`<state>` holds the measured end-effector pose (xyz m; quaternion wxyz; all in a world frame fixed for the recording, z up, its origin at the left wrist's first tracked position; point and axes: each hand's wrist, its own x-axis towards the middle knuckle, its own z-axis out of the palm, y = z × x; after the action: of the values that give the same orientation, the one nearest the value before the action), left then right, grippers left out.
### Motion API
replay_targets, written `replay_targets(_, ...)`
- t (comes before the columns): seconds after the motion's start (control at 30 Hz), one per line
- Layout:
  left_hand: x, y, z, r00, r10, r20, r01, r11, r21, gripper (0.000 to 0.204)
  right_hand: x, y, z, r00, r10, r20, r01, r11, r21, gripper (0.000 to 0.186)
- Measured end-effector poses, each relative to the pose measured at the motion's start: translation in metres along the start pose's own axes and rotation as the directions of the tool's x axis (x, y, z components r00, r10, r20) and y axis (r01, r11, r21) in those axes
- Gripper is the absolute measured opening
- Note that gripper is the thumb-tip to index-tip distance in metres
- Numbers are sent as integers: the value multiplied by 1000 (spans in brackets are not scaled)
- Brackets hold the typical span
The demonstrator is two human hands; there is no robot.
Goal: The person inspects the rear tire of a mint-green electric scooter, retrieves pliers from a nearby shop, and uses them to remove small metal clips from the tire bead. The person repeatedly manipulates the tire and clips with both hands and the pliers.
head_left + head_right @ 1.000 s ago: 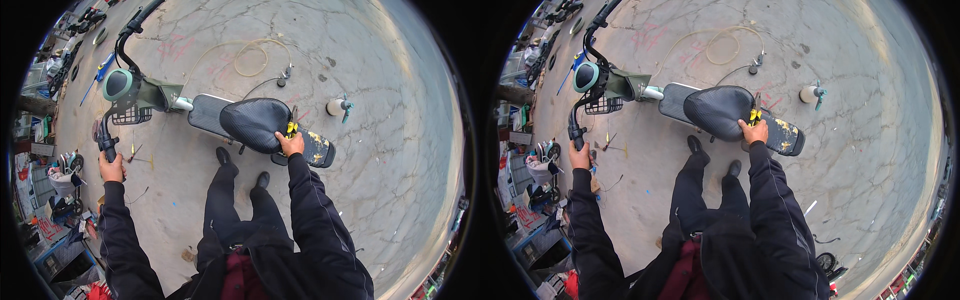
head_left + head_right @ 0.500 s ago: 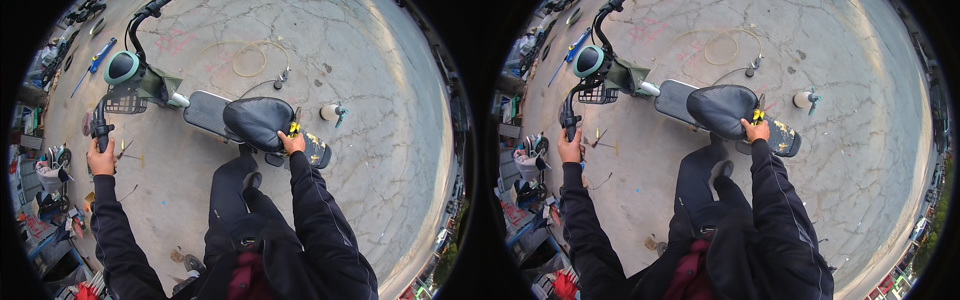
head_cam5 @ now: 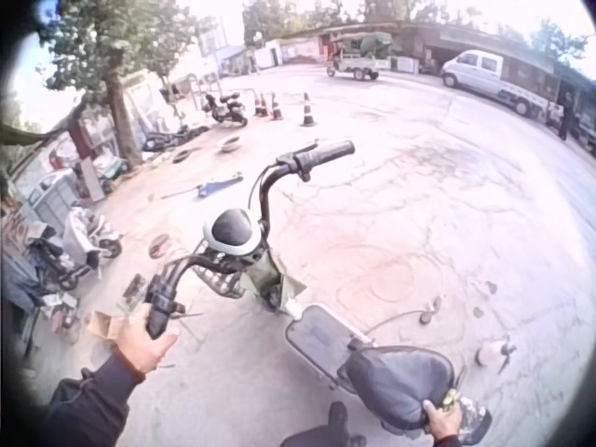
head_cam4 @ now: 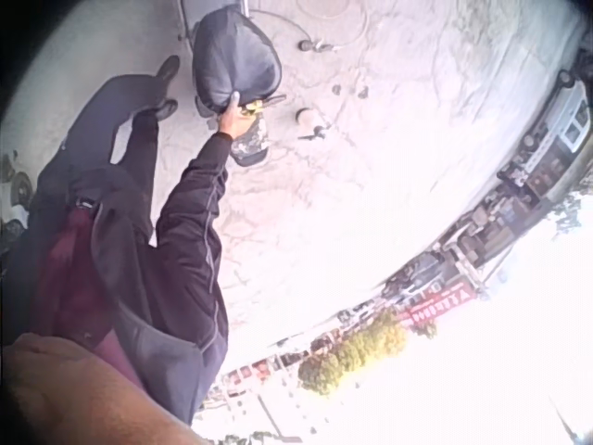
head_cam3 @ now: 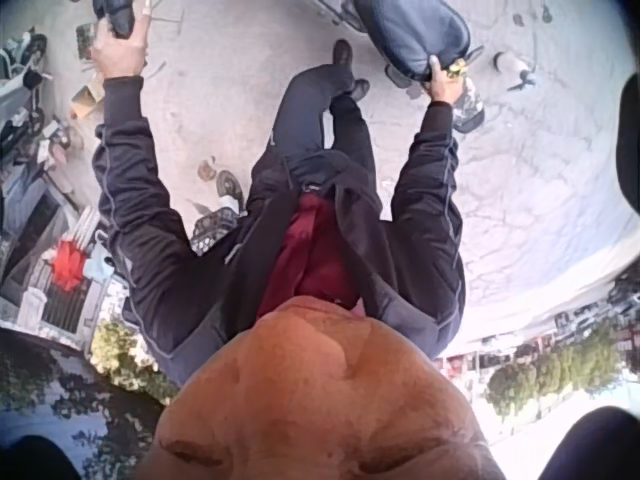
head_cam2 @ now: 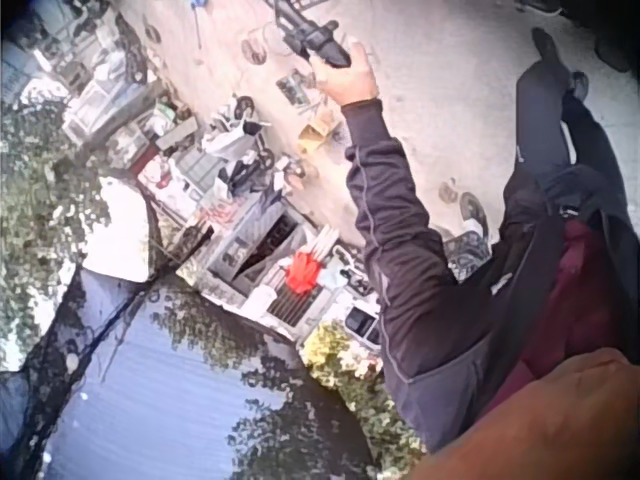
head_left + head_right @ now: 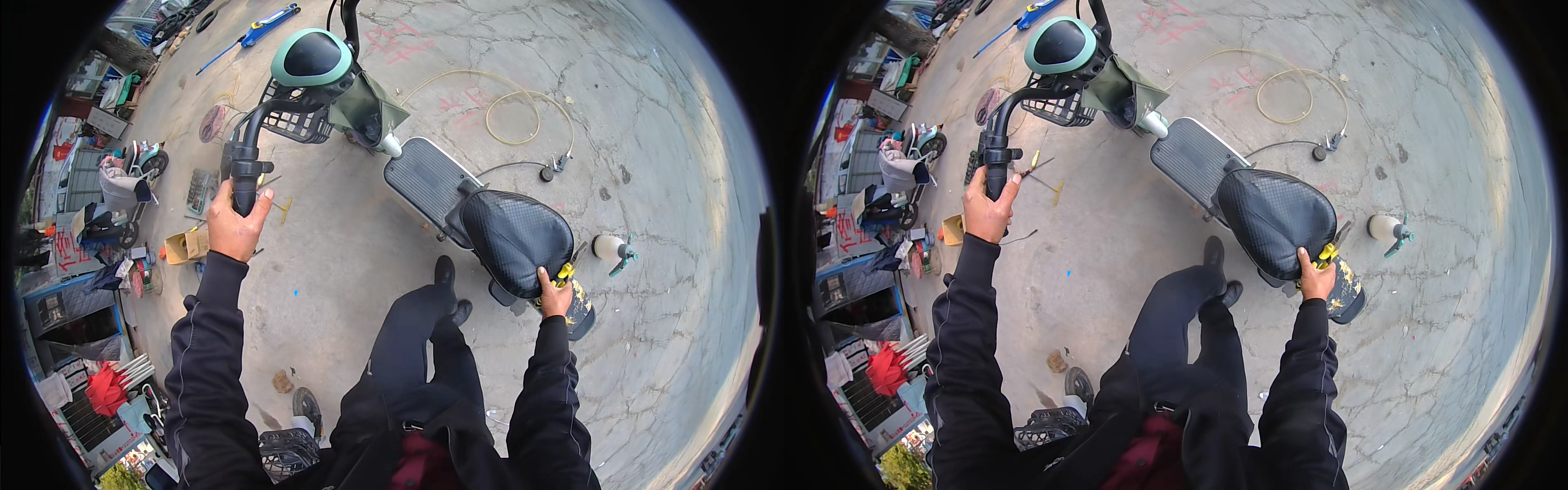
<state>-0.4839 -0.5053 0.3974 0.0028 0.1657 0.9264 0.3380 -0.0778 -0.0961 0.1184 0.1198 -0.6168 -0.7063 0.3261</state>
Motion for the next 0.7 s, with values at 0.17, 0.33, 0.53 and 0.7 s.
replay_targets(0.17,-19,-16,9,997,-72,7,70,991,110,33,-10,5,0,999,-19,35,17,999,49,76)
replay_targets(0.33,-54,-66,1,935,-319,152,346,913,-214,27,-44,-37,-17,993,-69,-99,43,970,-241,67)
replay_targets(0.53,-142,-179,-30,978,-183,98,205,931,-301,23,-128,-257,-18,828,-534,-170,561,788,254,44)
replay_targets(0.7,-190,-293,-35,973,-214,87,231,894,-383,19,-219,-433,23,523,-803,-286,852,504,142,41)
